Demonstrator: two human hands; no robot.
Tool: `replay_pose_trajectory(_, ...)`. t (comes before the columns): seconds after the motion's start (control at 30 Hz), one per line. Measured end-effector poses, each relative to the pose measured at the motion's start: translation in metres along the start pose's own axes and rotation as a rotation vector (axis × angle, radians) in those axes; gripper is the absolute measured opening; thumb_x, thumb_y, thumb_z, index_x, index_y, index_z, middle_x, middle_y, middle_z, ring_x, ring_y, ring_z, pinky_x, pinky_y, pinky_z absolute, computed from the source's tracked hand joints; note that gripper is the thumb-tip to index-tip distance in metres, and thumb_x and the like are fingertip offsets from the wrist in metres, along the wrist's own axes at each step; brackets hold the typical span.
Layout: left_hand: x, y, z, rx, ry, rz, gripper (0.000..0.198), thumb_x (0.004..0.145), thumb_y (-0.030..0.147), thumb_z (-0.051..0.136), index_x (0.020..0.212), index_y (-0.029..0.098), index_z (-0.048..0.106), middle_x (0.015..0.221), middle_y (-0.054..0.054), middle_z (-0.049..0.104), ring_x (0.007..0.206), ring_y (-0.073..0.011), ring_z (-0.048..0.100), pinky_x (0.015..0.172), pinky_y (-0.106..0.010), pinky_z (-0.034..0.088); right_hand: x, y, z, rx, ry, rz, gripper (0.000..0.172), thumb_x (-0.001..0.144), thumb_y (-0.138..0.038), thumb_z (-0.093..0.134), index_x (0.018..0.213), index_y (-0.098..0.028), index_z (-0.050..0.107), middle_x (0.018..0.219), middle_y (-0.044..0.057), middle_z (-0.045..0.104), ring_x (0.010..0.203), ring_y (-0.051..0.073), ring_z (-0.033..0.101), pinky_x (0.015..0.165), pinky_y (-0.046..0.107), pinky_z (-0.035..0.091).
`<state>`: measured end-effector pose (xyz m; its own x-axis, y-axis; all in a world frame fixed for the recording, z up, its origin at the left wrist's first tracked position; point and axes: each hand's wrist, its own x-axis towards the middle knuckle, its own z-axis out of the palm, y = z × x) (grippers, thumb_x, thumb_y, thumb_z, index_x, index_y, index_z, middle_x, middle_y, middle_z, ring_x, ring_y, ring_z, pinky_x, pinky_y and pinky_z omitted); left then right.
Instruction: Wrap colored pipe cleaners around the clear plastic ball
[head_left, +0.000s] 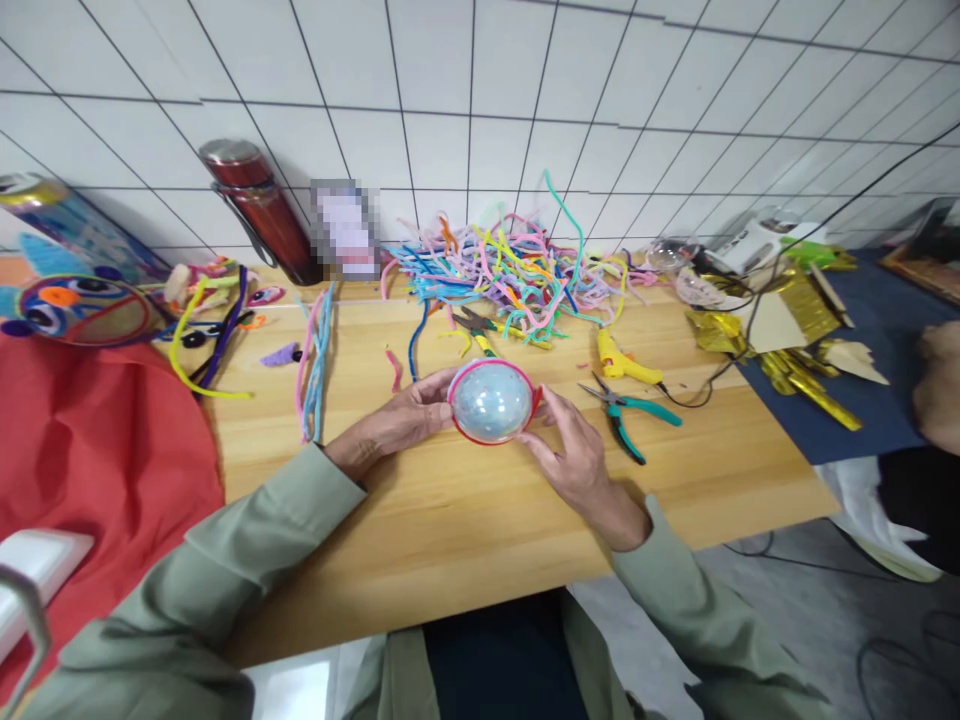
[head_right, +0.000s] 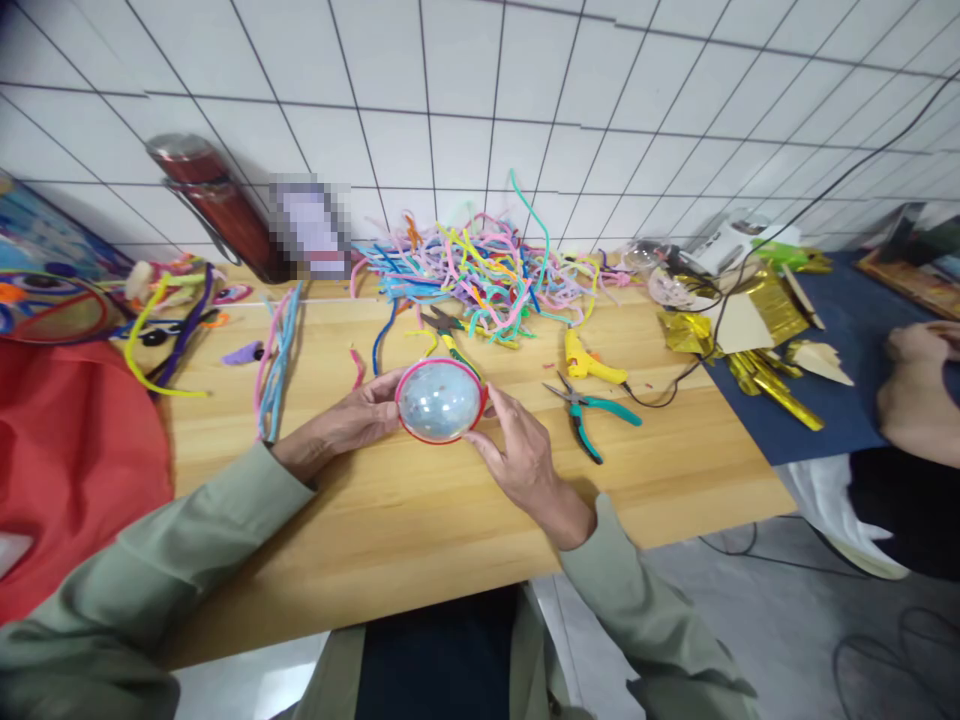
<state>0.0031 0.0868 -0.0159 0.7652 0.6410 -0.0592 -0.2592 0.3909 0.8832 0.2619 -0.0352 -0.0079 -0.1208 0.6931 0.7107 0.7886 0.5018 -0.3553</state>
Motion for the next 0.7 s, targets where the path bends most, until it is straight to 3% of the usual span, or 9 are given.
replay_pose_trajectory(0.07, -0.0001, 0.0, 0.0003, -0.006, 0.001, 0.001, 0.082, 0.073, 0.043, 0.103, 0.148, 0.031, 0.071, 0.15, -0.011, 0.073, 0.135, -0.0316, 0.071, 0.109, -0.038, 0.059, -0.0001, -0.0001, 0.0003, -0.013, 0.009, -0.007, 0.079, 0.107, -0.038, 0.071, 0.174, -0.023, 0.033, 0.122, 0.016, 0.081, 0.099, 0.029, 0.082, 0.09, 0.045, 0.072)
replay_pose_trajectory(0.27, 0.0, 0.0002, 0.0012, 0.003, -0.025, 0.027, 0.078, 0.076, 0.045, 0.101, 0.147, 0.029, 0.072, 0.147, -0.012, 0.075, 0.132, -0.0307, 0.072, 0.108, -0.037, 0.059, -0.0019, 0.0009, 0.0014, 0.0, -0.042, -0.004, 0.075, 0.109, -0.034, 0.065, 0.176, -0.025, 0.031, 0.143, 0.021, 0.071, 0.13, 0.034, 0.073, 0.103, 0.05, 0.068)
replay_pose_trajectory(0.53, 0.0004, -0.0002, 0.0008, 0.01, -0.013, 0.011, 0.08, 0.076, 0.042, 0.101, 0.148, 0.028, 0.072, 0.155, -0.014, 0.07, 0.143, -0.0367, 0.066, 0.119, -0.047, 0.053, -0.0051, 0.0024, 0.001, 0.026, -0.107, 0.016, 0.078, 0.111, -0.033, 0.061, 0.179, -0.027, 0.023, 0.144, 0.02, 0.066, 0.131, 0.033, 0.069, 0.104, 0.05, 0.067)
replay_pose_trajectory(0.7, -0.0001, -0.0012, -0.0007, -0.009, -0.02, 0.016, 0.077, 0.076, 0.037, 0.101, 0.147, 0.028, 0.072, 0.157, -0.013, 0.068, 0.143, -0.0356, 0.066, 0.115, -0.043, 0.054, -0.0085, 0.0043, 0.0025, 0.024, -0.134, 0.042, 0.079, 0.111, -0.031, 0.06, 0.179, -0.028, 0.021, 0.147, 0.021, 0.063, 0.135, 0.035, 0.067, 0.104, 0.052, 0.068)
